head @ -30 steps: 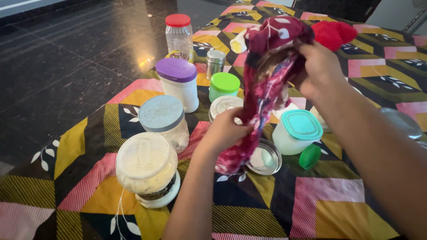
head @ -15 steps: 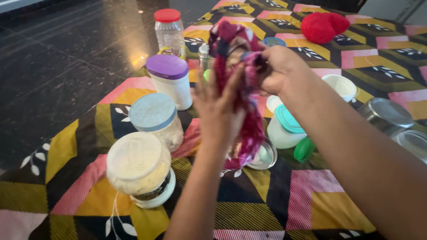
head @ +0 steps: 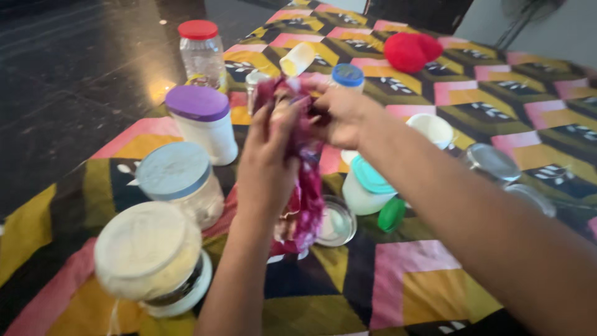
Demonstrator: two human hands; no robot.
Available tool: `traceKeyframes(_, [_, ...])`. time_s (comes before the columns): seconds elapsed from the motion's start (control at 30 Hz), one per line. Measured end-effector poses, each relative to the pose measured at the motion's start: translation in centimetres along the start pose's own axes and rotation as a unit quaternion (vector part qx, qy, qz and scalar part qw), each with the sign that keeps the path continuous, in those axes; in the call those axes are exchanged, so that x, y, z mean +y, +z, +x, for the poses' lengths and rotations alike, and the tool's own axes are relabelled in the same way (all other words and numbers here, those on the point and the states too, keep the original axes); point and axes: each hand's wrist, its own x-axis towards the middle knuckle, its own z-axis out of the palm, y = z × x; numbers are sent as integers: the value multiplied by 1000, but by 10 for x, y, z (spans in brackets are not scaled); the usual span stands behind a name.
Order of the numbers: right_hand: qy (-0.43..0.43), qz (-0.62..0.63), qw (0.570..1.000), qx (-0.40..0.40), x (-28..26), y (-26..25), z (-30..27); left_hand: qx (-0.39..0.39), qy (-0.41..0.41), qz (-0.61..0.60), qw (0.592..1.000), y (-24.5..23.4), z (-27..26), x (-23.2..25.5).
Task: The person wipes the exterior of several plastic and metal containers with a patterned cloth on a table. They handle multiple containers one at a time, wiping each before setting it down.
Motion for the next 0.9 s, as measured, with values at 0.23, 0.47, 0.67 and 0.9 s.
traceKeyframes(0.23, [-345, -528, 773, 71, 3, 11, -21, -31, -171, 100, 980, -15, 0, -21])
traceKeyframes(0.47, [-295, -520, 800, -54, 26, 42, -71, 57, -307, -285, 906, 1, 17, -19])
traceKeyframes(0.67, [-333, -470, 811, 100, 47, 23, -42, 13, -457, -598, 658, 0, 4, -57])
traceKeyframes(0.9, [-341, -591, 716, 146, 72, -6, 12, -178, -338, 89, 920, 50, -46, -74])
